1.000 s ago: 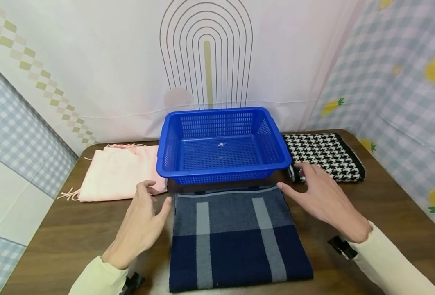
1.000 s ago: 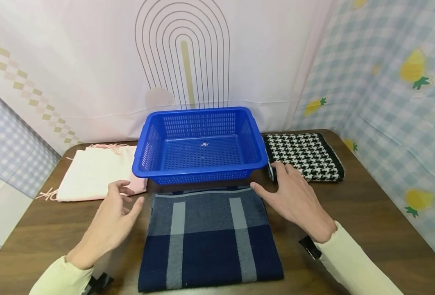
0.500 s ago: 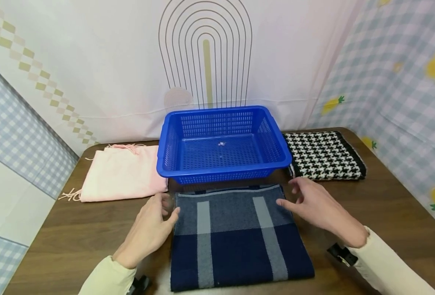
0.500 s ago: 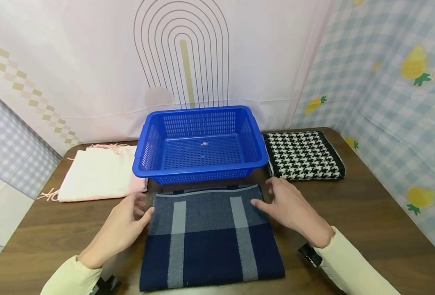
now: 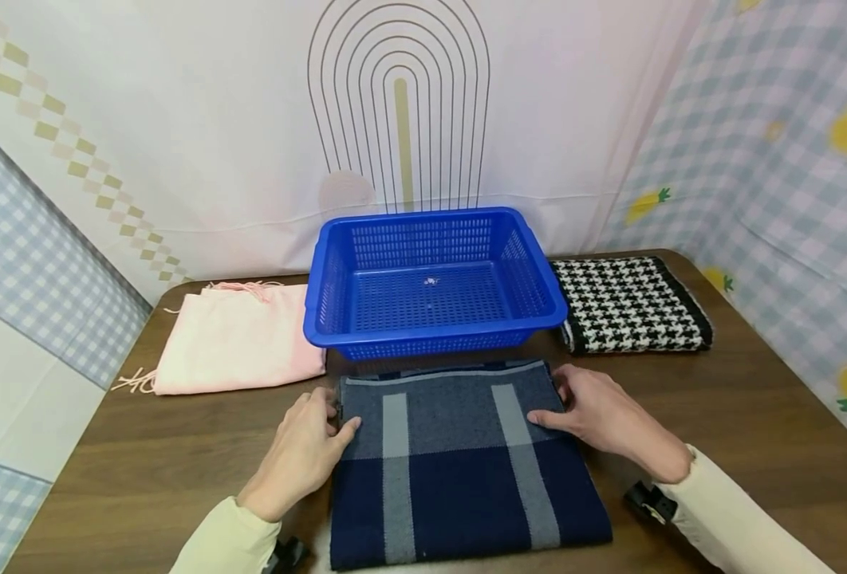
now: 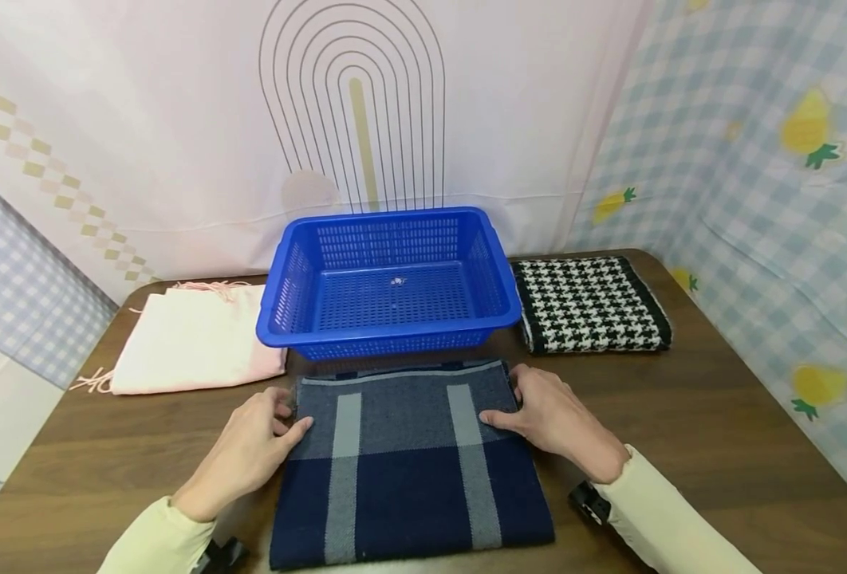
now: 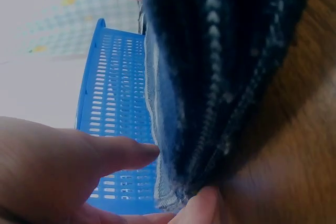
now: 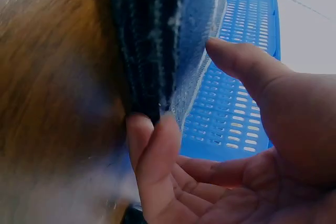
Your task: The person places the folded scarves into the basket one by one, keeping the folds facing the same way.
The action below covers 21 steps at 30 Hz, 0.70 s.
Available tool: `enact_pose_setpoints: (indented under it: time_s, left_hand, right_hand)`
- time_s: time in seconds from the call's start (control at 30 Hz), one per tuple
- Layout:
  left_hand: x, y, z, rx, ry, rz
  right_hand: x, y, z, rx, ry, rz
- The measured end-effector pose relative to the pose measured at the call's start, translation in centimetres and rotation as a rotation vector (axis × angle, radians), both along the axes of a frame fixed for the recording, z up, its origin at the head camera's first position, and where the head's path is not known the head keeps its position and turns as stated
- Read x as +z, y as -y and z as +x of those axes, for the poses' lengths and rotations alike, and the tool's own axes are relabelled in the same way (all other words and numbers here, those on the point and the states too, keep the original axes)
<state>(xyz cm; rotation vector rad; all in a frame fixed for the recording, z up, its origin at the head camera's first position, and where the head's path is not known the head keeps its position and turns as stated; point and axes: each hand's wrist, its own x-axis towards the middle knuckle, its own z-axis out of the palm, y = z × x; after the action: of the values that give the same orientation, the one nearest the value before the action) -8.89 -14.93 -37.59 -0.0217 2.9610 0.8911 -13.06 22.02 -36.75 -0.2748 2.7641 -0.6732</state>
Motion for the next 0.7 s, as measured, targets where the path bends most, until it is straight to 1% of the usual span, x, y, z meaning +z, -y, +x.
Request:
enact_pose_setpoints:
  time_s: [0.1,0.33,0.43,0.57,0.7]
  left_hand:
    - [0.04,-0.12,-0.07,0.006,0.016,0.009]
    - [-0.02,-0.31,-0.09,0.015,0.039,0.020]
    - [-0.06,-0.40,-0.03,0.027,0.054,0.027]
    - [-0.09,-0.49,0.06,0.040,0.059,0.020]
    - [-0.08,-0.60,0.02,0.046,0.078,-0.004]
  right_hand:
    - [0.02,-0.12,-0.07,0.000,0.031,-0.006]
    - [-0.03,-0.36,-0.21,0.007,0.043,-0.011]
    - [-0.11,-0.40,-0.30,-0.009,0.052,-0.016]
    - [-0.39,-0.25,-0.40,-0.013,0.075,-0.049]
    - [-0.63,-0.03,-0.35,-0.006,0.102,-0.053]
